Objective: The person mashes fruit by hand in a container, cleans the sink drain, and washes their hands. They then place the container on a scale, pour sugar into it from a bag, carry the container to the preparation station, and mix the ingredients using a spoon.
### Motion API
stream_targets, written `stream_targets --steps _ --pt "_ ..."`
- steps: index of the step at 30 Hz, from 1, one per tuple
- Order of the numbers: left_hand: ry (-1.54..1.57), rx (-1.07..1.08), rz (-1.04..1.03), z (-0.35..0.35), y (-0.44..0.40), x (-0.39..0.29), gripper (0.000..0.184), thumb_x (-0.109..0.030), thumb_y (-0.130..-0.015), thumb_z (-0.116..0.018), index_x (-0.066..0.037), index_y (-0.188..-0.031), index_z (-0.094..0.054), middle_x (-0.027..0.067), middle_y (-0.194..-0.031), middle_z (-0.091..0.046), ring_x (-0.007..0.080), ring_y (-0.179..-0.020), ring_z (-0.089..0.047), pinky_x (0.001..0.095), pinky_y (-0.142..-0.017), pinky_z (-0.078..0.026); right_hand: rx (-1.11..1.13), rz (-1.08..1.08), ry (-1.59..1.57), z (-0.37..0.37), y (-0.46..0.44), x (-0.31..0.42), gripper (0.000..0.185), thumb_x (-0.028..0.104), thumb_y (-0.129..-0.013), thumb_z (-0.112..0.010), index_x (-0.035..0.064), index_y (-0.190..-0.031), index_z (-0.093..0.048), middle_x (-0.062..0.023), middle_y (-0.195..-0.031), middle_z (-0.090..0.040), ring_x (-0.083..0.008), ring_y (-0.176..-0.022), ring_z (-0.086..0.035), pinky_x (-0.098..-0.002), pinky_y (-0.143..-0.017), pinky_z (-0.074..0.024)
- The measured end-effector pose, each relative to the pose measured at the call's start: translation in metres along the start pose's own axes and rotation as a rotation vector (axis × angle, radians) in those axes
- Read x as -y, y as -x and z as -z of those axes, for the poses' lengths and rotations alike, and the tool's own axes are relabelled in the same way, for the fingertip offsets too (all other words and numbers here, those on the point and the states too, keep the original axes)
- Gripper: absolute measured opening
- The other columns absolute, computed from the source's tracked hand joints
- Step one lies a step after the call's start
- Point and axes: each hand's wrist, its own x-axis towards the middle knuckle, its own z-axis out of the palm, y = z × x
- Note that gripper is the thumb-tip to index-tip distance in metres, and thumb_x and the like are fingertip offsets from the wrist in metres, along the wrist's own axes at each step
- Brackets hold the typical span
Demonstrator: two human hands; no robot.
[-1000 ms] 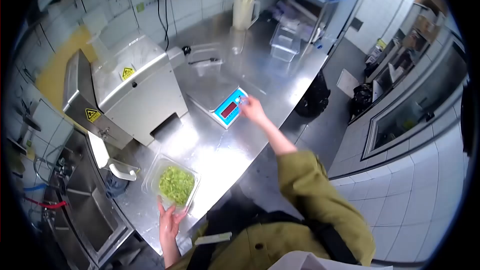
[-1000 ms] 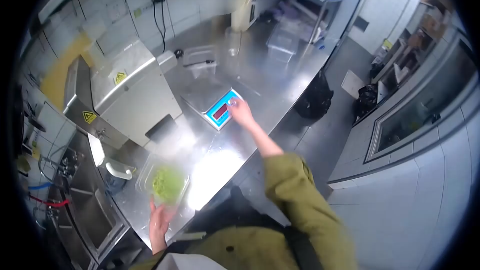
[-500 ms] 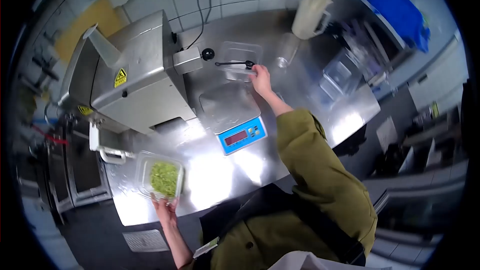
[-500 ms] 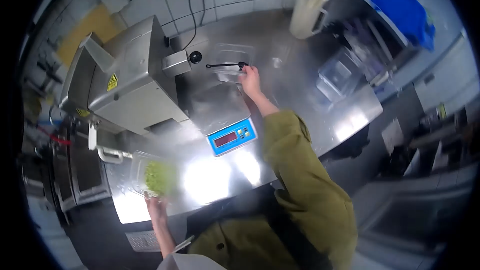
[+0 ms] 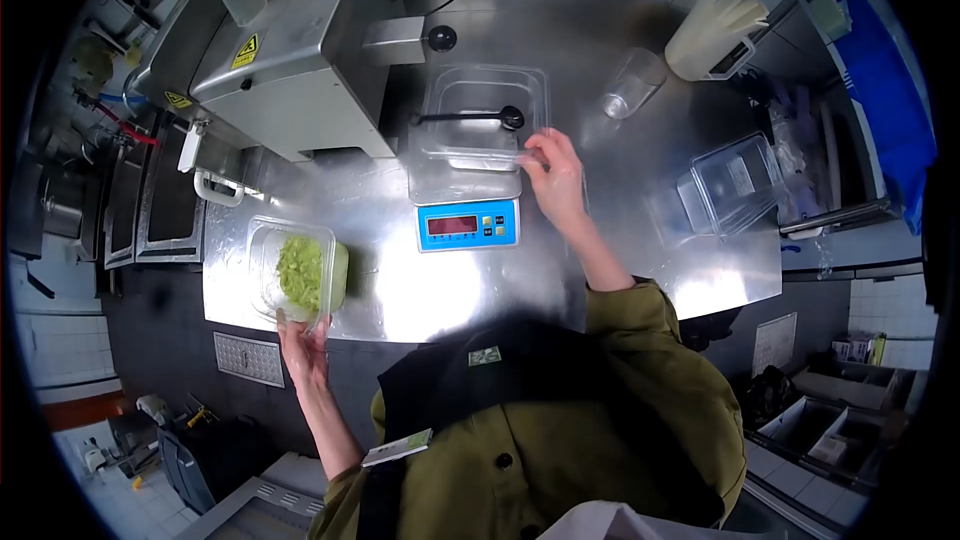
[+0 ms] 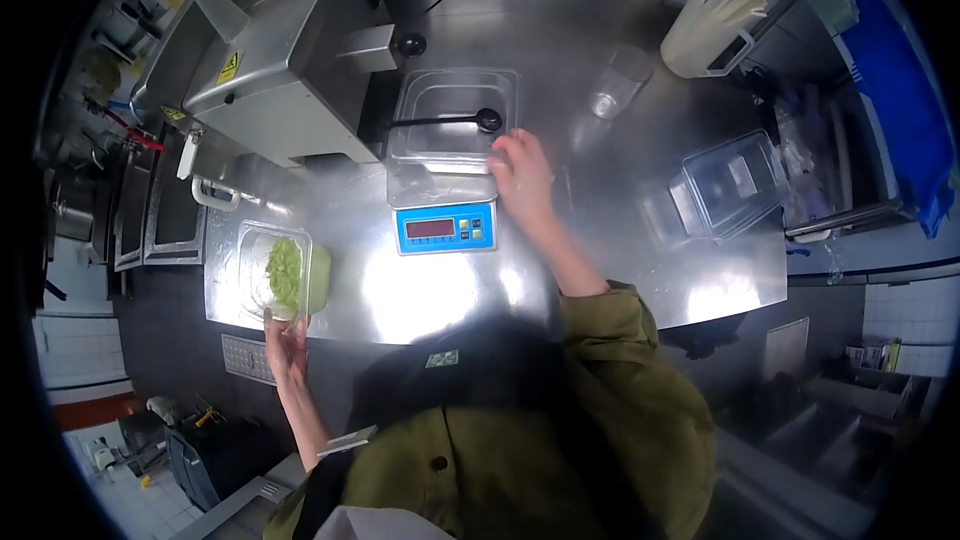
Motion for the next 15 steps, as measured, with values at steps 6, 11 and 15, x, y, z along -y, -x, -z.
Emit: stream_targets --steps 6,11,15 --pt "-0.027 0.035 0.026 0.008 -0.004 -0.001 0.058 0.002 -0.074 -0.041 -0.007 -0.127 -0.02 0.0155 -0.114 -0.04 0.0268 -0.086 -0.055 0.0315 -0.065 -0.054 0.073 -0.114 -0.111 0.011 0.018 0.036 0.042 0.009 -0.069 -0.059 0.0063 -0.11 -0.048 -0.0179 -0.115 -0.042 -0.0302 -0.101 -0.046 -0.0336 -0.086 -0.0379" --pt "-0.021 -0.005 0.045 0.021 -0.011 0.004 0.058 0.0 -0.076 -0.042 -0.007 -0.128 -0.018 0.0165 -0.115 -0.04 0.0269 -0.089 -0.055 0.0327 -0.068 -0.054 0.225 -0.036 0.243 0.029 0.078 -0.003 0.037 0.005 -0.072 -0.055 0.0045 -0.109 -0.049 -0.014 -0.091 -0.056 -0.0222 -0.072 -0.056 -0.0305 -0.062 -0.0457" --pt "-0.014 0.02 0.056 0.027 -0.014 0.004 0.061 0.0 -0.074 -0.045 -0.006 -0.129 -0.018 0.0166 -0.113 -0.042 0.0259 -0.088 -0.055 0.0324 -0.07 -0.053 0.485 -0.044 0.32 0.016 0.12 0.014 0.034 0.016 -0.074 -0.05 0.0108 -0.108 -0.05 -0.0106 -0.073 -0.057 -0.0274 -0.061 -0.056 -0.0366 -0.053 -0.0454"
